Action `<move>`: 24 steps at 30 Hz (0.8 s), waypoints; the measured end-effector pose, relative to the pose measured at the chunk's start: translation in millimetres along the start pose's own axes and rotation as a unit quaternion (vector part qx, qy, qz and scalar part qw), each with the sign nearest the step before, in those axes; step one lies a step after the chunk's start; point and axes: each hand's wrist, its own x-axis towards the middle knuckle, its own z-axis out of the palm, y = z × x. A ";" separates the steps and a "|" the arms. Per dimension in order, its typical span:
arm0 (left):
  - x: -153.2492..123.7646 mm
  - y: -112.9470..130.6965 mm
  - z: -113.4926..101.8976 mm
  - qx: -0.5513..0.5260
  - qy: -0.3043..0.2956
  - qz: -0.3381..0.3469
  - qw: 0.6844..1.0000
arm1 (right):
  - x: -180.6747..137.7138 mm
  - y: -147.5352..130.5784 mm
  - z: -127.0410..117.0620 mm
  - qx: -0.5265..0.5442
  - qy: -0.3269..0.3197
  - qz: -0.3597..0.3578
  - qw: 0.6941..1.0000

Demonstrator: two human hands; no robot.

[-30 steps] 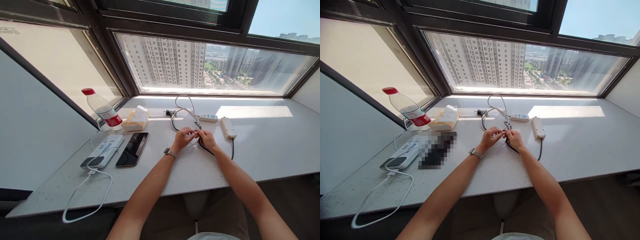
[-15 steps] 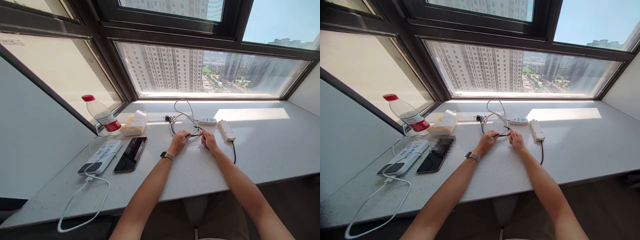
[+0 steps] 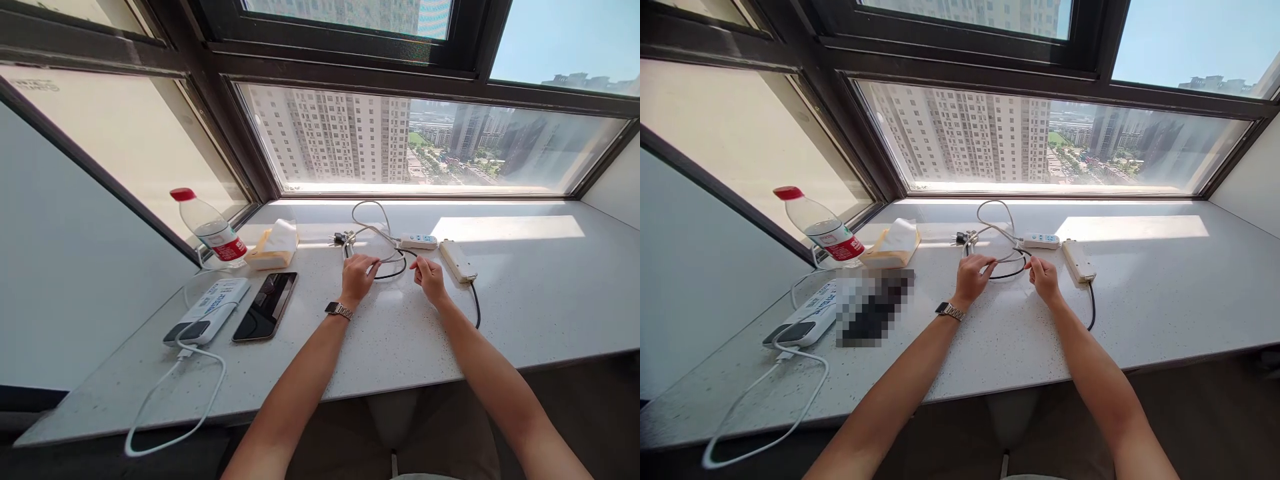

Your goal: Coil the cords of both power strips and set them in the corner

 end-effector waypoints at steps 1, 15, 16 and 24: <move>0.2 1.3 -0.7 0.002 0.000 -0.002 1.000 | 0.2 -1.9 -0.6 0.003 0.002 -0.003 1.000; -2.9 -15.7 -2.4 0.004 -0.004 -0.113 0.994 | 15.6 -56.0 -7.4 0.063 -0.006 -0.060 0.996; -3.0 -15.8 -0.6 0.000 0.001 -0.111 0.994 | 23.3 -69.1 -4.9 0.057 -0.019 -0.069 0.996; 1.8 -5.4 1.5 -0.024 0.117 -0.069 0.990 | 82.4 -194.0 1.3 0.015 -0.068 -0.143 0.987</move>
